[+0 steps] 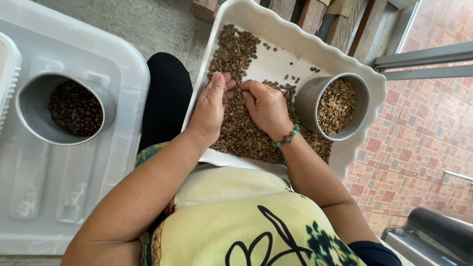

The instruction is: Manually sorting green coffee beans by picking out defects and placing them in a separate container.

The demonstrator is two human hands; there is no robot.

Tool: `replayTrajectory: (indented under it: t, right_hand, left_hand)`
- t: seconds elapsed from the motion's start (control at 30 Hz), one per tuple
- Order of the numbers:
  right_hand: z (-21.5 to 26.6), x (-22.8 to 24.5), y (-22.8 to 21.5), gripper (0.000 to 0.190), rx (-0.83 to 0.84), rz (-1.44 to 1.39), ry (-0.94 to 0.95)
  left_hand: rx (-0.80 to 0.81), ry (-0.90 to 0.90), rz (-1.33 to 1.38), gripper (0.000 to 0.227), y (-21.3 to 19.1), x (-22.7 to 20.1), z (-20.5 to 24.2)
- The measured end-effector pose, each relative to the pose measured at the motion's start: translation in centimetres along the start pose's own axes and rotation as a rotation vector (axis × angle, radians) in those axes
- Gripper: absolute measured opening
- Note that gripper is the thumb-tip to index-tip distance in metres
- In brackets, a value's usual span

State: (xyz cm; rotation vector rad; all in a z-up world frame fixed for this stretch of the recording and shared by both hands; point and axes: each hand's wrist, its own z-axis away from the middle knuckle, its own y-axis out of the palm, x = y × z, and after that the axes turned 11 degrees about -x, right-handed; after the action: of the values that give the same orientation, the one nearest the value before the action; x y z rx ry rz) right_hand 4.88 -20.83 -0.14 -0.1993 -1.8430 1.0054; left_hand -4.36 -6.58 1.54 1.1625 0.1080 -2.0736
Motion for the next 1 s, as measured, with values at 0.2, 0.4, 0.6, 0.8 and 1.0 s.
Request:
replayTrajectory:
  t: [0.2,0.4,0.6,0.8,1.0]
  right_hand:
    - [-0.4,0.6,0.1,0.013,0.004,-0.034,0.008]
    - [-0.4,0.9,-0.4,0.016,0.05,0.048,0.01]
    - [-0.2,0.1,-0.3,0.021,0.054,0.126,-0.029]
    - [0.0,1.1,0.1,0.017,0.046,0.155,-0.072]
    - [0.0,0.3,0.0,0.016,0.078,0.184,0.012]
  left_hand:
    - [0.051,-0.038,0.116,0.085,-1.1,1.5,-1.3]
    - [0.053,-0.046,0.139,0.083,-1.4,2.0,-1.5]
    - [0.004,0.049,0.043,0.074,-1.8,2.0,-1.2]
    - [0.016,0.081,-0.028,0.071,-1.6,2.5,-1.4]
    - [0.034,0.063,0.056,0.075,-1.8,2.4,-1.4]
